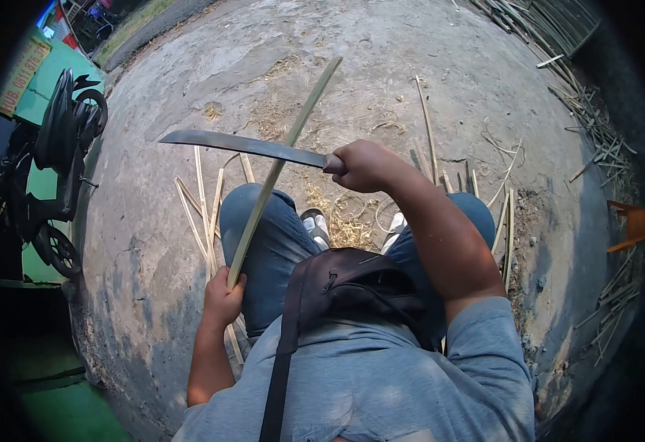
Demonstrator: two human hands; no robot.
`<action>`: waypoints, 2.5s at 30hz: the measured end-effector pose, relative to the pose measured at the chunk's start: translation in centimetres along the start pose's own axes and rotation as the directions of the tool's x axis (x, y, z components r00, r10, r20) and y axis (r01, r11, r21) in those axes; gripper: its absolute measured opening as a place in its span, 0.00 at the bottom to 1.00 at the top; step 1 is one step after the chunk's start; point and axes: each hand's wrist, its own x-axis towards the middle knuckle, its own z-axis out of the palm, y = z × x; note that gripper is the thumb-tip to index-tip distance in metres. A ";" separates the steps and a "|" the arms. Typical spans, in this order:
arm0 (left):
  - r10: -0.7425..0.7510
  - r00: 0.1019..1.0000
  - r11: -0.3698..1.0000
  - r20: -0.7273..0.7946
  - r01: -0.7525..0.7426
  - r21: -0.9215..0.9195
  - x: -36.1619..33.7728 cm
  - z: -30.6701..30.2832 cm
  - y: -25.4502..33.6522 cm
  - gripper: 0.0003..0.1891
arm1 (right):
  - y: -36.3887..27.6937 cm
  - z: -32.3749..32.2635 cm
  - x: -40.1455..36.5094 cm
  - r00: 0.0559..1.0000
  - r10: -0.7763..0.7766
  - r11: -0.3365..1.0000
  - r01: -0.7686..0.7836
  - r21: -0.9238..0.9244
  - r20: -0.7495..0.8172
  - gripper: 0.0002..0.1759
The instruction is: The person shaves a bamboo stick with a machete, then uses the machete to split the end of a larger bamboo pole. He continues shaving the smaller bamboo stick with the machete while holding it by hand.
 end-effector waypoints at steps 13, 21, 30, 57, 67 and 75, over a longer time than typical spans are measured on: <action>0.054 0.997 0.998 -0.055 -0.052 0.043 -0.2 0.3 -0.5 0.14 | 4.9 -0.4 2.4 0.971 0.176 0.964 -0.136 0.229 -0.165 0.19; 0.001 1.000 1.000 -0.002 -0.001 -0.006 0.0 0.1 -0.4 0.14 | -0.8 0.1 -0.3 0.999 -0.053 0.999 0.053 -0.009 -0.014 0.16; 0.004 1.000 0.998 0.001 -0.004 -0.068 0.1 0.4 -1.3 0.14 | 2.7 -0.8 1.2 0.999 0.007 0.998 -0.005 0.057 -0.038 0.17; 0.036 0.999 0.999 -0.032 -0.037 -0.025 0.0 0.2 -0.5 0.15 | 2.6 -1.8 0.2 0.983 0.170 0.977 -0.158 0.145 -0.073 0.20; 0.030 0.998 1.000 -0.049 -0.030 0.002 0.0 0.5 -0.7 0.14 | -1.3 0.0 -0.6 0.982 -0.185 0.966 0.187 -0.179 0.031 0.15; -0.005 0.999 1.000 -0.043 0.006 0.019 -0.2 0.2 -0.1 0.14 | 5.6 -1.2 1.6 0.973 0.168 0.959 -0.126 0.253 -0.155 0.19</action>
